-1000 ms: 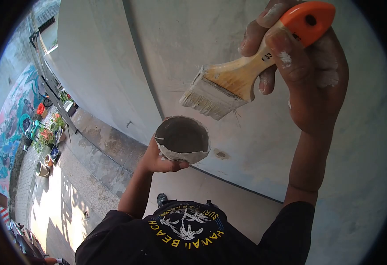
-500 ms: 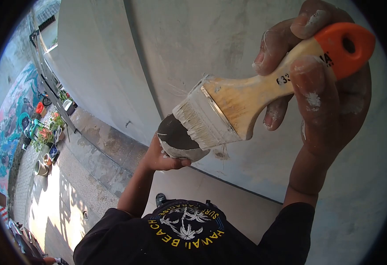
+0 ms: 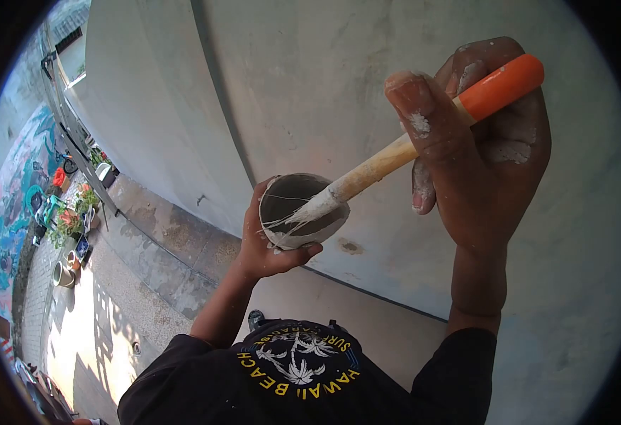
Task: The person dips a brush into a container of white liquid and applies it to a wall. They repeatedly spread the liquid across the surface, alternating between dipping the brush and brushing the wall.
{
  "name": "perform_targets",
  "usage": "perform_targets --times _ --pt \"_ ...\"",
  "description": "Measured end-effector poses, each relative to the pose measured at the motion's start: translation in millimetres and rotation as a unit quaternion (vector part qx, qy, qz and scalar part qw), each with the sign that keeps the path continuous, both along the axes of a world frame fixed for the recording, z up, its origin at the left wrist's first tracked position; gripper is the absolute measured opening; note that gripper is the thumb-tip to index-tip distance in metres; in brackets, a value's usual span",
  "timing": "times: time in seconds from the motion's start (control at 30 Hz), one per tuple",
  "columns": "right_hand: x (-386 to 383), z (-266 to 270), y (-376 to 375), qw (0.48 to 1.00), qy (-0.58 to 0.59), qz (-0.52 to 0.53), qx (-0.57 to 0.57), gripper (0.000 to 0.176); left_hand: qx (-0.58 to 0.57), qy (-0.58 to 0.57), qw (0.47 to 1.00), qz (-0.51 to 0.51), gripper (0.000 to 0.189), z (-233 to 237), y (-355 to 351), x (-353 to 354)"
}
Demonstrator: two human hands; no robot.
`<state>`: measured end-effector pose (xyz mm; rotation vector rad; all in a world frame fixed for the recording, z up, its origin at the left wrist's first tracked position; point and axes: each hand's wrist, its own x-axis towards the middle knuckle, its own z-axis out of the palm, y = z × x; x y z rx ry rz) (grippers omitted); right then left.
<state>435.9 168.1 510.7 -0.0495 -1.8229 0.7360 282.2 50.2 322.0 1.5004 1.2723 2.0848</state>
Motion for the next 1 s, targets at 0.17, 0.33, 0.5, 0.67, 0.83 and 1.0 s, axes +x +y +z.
perform_targets --times 0.17,0.33,0.5,0.67,0.83,1.0 --pt "-9.9 -3.8 -4.9 1.000 0.010 0.000 0.005 0.024 -0.011 0.044 0.999 0.029 0.084 1.5 2.5 -0.5" --pt "-21.7 -10.6 -4.8 0.998 0.025 0.041 0.043 0.023 -0.014 0.048 0.998 0.041 0.083 1.0 4.9 -1.4" --pt "-28.5 -14.4 -6.6 0.998 -0.008 0.052 0.019 0.025 -0.018 0.063 0.996 0.056 0.084 0.4 8.4 -2.5" --pt "-40.4 -23.2 -5.6 0.997 -0.018 0.073 0.010 0.026 -0.040 0.101 0.990 0.087 0.085 -0.7 10.6 -4.8" --pt "-48.0 -31.0 -2.2 0.996 -0.033 0.080 0.013 0.028 -0.058 0.086 0.991 0.086 0.086 -0.6 11.2 -4.9" --pt "-51.3 -37.0 -6.7 0.995 -0.056 0.084 -0.025 0.030 -0.021 0.100 0.990 0.099 0.087 0.7 14.4 -7.0"
